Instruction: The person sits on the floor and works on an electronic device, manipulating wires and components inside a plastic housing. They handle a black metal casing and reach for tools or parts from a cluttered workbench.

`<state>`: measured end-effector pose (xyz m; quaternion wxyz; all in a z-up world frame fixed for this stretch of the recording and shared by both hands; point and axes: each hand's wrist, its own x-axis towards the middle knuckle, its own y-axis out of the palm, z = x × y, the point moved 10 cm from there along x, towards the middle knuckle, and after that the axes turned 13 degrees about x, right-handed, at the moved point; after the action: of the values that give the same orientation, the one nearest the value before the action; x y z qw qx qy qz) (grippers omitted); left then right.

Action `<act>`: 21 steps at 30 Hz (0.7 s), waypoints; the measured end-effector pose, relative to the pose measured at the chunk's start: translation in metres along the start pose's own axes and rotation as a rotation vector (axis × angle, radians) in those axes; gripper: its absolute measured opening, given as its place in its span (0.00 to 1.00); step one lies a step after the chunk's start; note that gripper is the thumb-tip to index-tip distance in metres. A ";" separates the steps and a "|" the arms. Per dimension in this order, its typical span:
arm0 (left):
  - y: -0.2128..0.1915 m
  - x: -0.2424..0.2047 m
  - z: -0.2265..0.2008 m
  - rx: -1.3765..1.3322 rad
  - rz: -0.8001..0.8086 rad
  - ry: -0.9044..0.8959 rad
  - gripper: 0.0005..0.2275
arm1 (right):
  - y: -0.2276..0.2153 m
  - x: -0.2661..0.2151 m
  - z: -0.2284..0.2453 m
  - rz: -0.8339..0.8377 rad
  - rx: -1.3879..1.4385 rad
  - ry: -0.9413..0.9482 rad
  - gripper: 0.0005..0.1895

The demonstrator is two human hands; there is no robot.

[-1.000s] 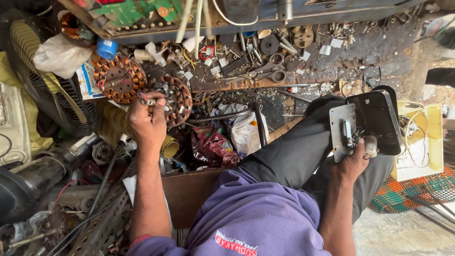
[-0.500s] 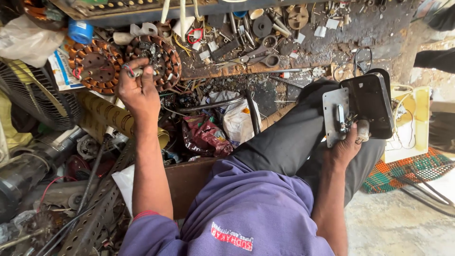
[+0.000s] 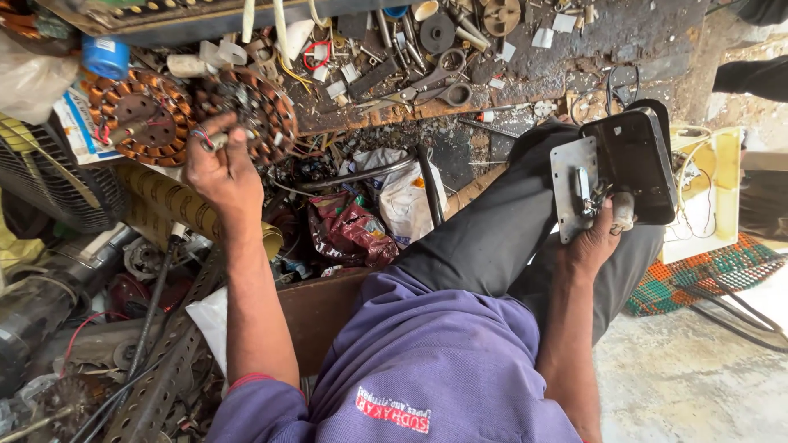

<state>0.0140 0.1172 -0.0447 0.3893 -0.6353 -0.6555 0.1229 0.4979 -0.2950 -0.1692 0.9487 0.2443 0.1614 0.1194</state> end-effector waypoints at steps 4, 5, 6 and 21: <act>0.004 0.006 -0.001 -0.012 -0.010 0.006 0.05 | -0.006 0.001 -0.001 -0.022 0.023 0.006 0.16; 0.004 0.006 -0.001 -0.013 -0.009 0.001 0.05 | -0.006 0.001 -0.001 -0.025 0.031 0.007 0.16; 0.006 0.006 0.000 -0.049 -0.004 -0.005 0.06 | -0.007 0.001 -0.001 -0.030 0.041 0.005 0.16; 0.000 -0.054 -0.014 0.159 -0.027 -0.036 0.08 | -0.014 0.001 0.001 -0.056 0.026 0.026 0.17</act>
<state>0.0173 0.0626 -0.0543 0.4281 -0.5912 -0.6592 0.1807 0.5010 -0.3074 -0.1755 0.9462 0.2505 0.1818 0.0940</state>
